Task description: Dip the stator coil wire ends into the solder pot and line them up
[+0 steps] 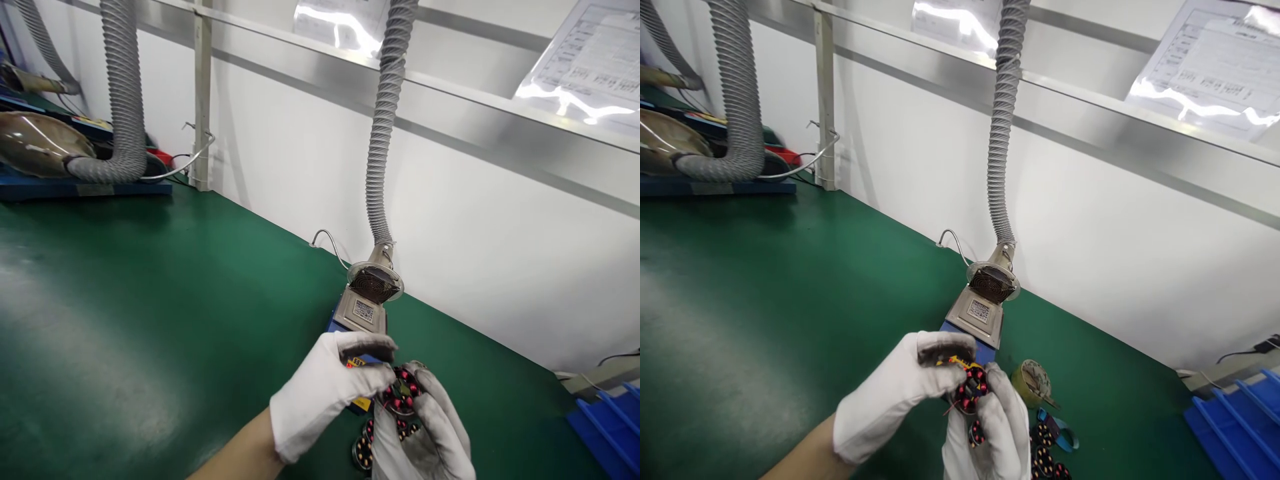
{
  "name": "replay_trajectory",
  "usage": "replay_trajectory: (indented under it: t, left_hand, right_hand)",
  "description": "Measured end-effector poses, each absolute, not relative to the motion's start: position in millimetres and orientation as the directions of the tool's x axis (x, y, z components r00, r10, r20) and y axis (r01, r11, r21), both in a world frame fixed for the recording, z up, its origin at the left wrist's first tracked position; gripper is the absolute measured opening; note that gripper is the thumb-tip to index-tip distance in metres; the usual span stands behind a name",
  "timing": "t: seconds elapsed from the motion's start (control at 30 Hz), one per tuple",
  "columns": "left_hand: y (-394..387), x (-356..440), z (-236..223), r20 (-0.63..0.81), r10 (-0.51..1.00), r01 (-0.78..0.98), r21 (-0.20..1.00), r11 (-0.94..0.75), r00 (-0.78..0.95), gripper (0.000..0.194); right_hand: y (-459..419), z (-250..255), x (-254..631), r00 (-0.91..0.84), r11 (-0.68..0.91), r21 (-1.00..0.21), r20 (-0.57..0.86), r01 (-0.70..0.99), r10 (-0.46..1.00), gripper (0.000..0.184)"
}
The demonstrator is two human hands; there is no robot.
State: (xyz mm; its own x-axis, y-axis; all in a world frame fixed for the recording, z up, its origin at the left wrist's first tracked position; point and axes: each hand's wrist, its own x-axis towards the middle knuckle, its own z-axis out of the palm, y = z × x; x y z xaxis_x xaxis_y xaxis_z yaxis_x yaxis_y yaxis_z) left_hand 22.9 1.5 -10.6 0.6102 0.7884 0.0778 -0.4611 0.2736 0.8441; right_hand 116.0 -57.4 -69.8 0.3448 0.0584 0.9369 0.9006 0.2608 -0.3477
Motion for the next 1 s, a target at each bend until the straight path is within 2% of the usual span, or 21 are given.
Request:
replay_trajectory:
  t: [0.1, 0.2, 0.3, 0.4, 0.57, 0.73, 0.8, 0.9, 1.0]
  left_hand:
    - [-1, 28, -17, 0.105, 0.863, -0.556, 0.801, 0.221, 0.494, 0.011]
    - [0, 27, -22, 0.185, 0.904, -0.675, 0.725, 0.139, 0.384, 0.013]
    - [1, 21, -18, 0.214, 0.845, -0.64, 0.747, 0.182, 0.49, 0.025]
    - [1, 19, -12, 0.143, 0.772, -0.536, 0.796, 0.281, 0.619, 0.025]
    - [1, 23, -9, 0.047, 0.797, -0.493, 0.807, 0.325, 0.603, 0.018]
    - [8, 24, -14, 0.154, 0.888, -0.61, 0.775, 0.164, 0.434, 0.016]
    - [11, 23, -16, 0.187, 0.926, -0.672, 0.735, 0.09, 0.328, 0.014]
    - [11, 14, -14, 0.209, 0.957, -0.706, 0.708, -0.008, 0.2, 0.011]
    - [6, -8, -11, 0.259, 0.947, -0.567, 0.816, -0.109, 0.191, 0.008]
  right_hand:
    - [-59, -69, 118, 0.31, 0.292, -0.322, 0.947, 0.901, 0.086, 0.04]
    - [-61, -69, 120, 0.298, 0.318, -0.318, 0.948, 0.893, 0.109, 0.041]
    - [-62, -71, 123, 0.309, 0.336, -0.336, 0.942, 0.88, 0.134, 0.045]
    - [-62, -75, 124, 0.287, 0.358, -0.32, 0.947, 0.877, 0.144, 0.045]
    - [-61, -74, 118, 0.344, 0.35, -0.386, 0.922, 0.853, 0.178, 0.037]
    - [-62, -66, 115, 0.319, 0.379, -0.413, 0.903, 0.828, 0.288, 0.048]
    - [-64, -66, 117, 0.349, 0.378, -0.451, 0.884, 0.808, 0.31, 0.048]
    - [-72, -68, 120, 0.444, 0.375, -0.586, 0.801, 0.718, 0.401, 0.04]
    - [-84, -66, 124, 0.569, 0.387, -0.703, 0.71, 0.596, 0.415, 0.04]
